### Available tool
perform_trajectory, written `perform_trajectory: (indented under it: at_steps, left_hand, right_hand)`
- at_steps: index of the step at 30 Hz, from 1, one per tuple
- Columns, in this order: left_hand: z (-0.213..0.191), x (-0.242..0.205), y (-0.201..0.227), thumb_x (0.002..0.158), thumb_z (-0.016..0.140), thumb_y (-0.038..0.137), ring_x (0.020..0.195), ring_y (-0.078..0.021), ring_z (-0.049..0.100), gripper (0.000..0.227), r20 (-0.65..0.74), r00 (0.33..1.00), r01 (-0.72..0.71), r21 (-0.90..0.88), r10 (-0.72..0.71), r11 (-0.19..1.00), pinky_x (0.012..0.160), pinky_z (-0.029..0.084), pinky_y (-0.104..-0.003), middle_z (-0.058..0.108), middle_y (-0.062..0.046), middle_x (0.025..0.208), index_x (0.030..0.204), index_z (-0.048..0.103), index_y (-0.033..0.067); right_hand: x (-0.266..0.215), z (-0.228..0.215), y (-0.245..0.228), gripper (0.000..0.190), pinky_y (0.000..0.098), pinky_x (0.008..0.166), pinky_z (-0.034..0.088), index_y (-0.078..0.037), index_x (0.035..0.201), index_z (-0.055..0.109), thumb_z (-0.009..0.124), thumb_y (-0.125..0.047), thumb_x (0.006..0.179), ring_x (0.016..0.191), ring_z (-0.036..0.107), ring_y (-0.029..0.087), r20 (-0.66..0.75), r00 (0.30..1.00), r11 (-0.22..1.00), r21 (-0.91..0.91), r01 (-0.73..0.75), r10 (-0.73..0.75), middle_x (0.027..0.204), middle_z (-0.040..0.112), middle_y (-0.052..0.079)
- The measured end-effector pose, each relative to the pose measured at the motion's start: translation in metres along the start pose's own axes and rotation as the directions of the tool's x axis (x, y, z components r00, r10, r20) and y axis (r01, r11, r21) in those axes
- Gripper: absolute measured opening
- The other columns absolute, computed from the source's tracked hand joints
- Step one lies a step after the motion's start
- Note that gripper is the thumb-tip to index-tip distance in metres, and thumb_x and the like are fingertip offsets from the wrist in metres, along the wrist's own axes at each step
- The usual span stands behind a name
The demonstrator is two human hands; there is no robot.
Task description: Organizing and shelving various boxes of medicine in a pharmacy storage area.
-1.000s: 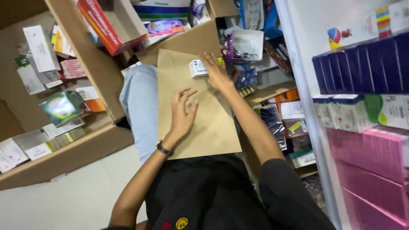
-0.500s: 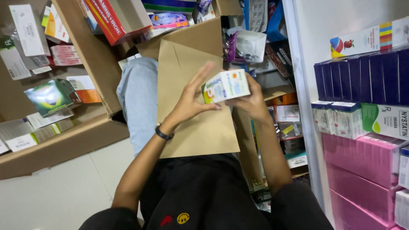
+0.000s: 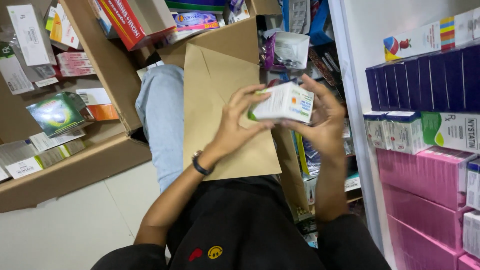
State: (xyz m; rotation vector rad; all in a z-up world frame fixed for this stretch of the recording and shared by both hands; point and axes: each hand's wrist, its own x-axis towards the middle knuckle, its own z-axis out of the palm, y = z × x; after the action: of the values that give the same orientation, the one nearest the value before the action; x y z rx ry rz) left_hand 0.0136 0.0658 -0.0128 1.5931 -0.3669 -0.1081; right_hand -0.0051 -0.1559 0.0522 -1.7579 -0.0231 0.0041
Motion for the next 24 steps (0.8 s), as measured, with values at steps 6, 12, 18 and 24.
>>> perform_trajectory:
  at_steps: [6,12,18,24]
  left_hand:
    - [-0.003,0.024,-0.01,0.083,0.086,0.031,0.145,-0.0229,0.054,0.086,0.466,0.885,0.232,-0.476,0.019,0.848,0.126,0.042,-0.043,0.055,-0.009,0.156,0.157,0.044,0.0147]
    - [0.007,0.013,0.002,0.073,0.092,0.021,0.123,-0.0233,0.07,0.088,0.398,0.917,0.224,-0.49,-0.013,0.842,0.113,0.055,-0.038,0.07,-0.015,0.139,0.151,0.054,0.0074]
    - [-0.002,0.012,0.028,0.068,0.095,0.021,0.106,-0.0222,0.074,0.071,0.125,0.984,-0.121,-0.074,0.129,0.99,0.097,0.058,-0.034,0.076,-0.013,0.12,0.132,0.069,0.0041]
    - [-0.001,0.011,0.033,0.072,0.093,0.021,0.119,-0.0277,0.07,0.062,0.089,0.94,-0.337,0.075,0.33,0.939,0.105,0.056,-0.039,0.071,-0.009,0.132,0.127,0.069,0.0065]
  right_hand:
    - [0.003,-0.043,-0.017,0.082,0.0445,0.122,0.054,-0.008,0.154,0.047,0.08,0.012,0.082,0.144,0.056,0.03,0.475,0.865,0.952,0.305,0.008,-0.159,0.151,0.057,0.019]
    - [-0.01,-0.049,-0.021,0.078,0.0469,0.123,0.048,-0.005,0.153,0.048,0.075,0.014,0.082,0.15,0.048,0.034,0.398,0.909,0.955,0.298,0.003,-0.127,0.157,0.048,0.023]
    - [-0.016,-0.04,-0.02,0.054,0.0502,0.118,0.049,-0.002,0.149,0.056,0.068,-0.002,0.097,0.142,0.055,0.035,0.246,0.967,0.926,0.376,-0.025,-0.074,0.151,0.055,0.026]
    - [-0.019,-0.022,-0.047,0.048,0.0486,0.115,0.057,0.0,0.139,0.059,0.07,0.004,0.092,0.144,0.056,0.034,0.184,0.983,0.986,0.164,-0.035,0.004,0.154,0.052,0.025]
